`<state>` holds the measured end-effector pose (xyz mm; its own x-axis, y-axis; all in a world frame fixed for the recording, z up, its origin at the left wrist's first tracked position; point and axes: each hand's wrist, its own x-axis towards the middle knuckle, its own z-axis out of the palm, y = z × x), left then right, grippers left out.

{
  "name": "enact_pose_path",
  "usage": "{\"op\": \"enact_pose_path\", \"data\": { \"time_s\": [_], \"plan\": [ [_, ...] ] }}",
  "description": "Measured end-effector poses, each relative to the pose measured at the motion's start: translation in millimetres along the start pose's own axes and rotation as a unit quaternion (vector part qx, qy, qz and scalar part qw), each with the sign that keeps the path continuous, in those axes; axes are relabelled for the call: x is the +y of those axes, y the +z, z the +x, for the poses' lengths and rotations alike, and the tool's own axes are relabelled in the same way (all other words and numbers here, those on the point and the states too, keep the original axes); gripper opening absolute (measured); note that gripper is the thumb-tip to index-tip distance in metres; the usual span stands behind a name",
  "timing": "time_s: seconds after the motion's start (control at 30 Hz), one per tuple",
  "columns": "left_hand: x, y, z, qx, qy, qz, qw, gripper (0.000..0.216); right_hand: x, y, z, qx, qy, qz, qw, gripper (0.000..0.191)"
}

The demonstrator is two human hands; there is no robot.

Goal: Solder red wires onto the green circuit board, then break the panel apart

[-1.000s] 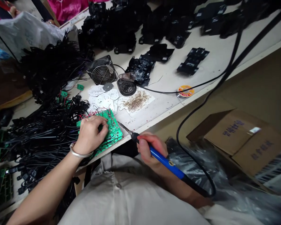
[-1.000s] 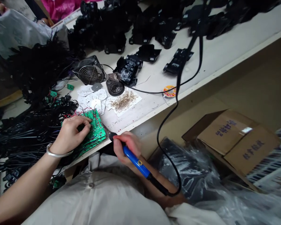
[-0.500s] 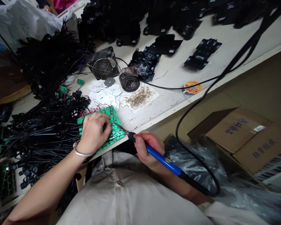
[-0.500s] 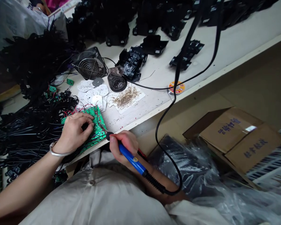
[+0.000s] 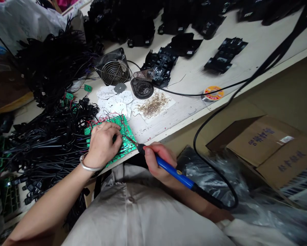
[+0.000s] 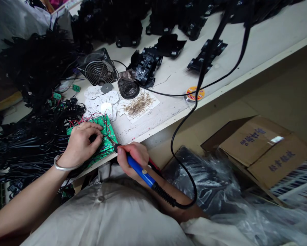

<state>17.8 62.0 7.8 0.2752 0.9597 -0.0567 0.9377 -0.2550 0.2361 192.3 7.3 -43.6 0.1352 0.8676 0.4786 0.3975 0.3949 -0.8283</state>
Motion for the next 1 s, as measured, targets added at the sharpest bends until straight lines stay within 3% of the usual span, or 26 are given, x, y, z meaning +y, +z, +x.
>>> {"op": "enact_pose_path", "data": {
  "time_s": [0.77,1.0],
  "plan": [
    [6.3,3.3,-3.2,0.036,0.017,0.055,0.998,0.016,4.1,7.2,-8.7,0.030,-0.027,0.028,0.999,0.009],
    [6.3,3.7,-3.3,0.034,0.012,0.057,0.998,0.016,3.0,-0.9,-9.1,0.034,0.073,0.042,0.996,0.007]
  ]
}}
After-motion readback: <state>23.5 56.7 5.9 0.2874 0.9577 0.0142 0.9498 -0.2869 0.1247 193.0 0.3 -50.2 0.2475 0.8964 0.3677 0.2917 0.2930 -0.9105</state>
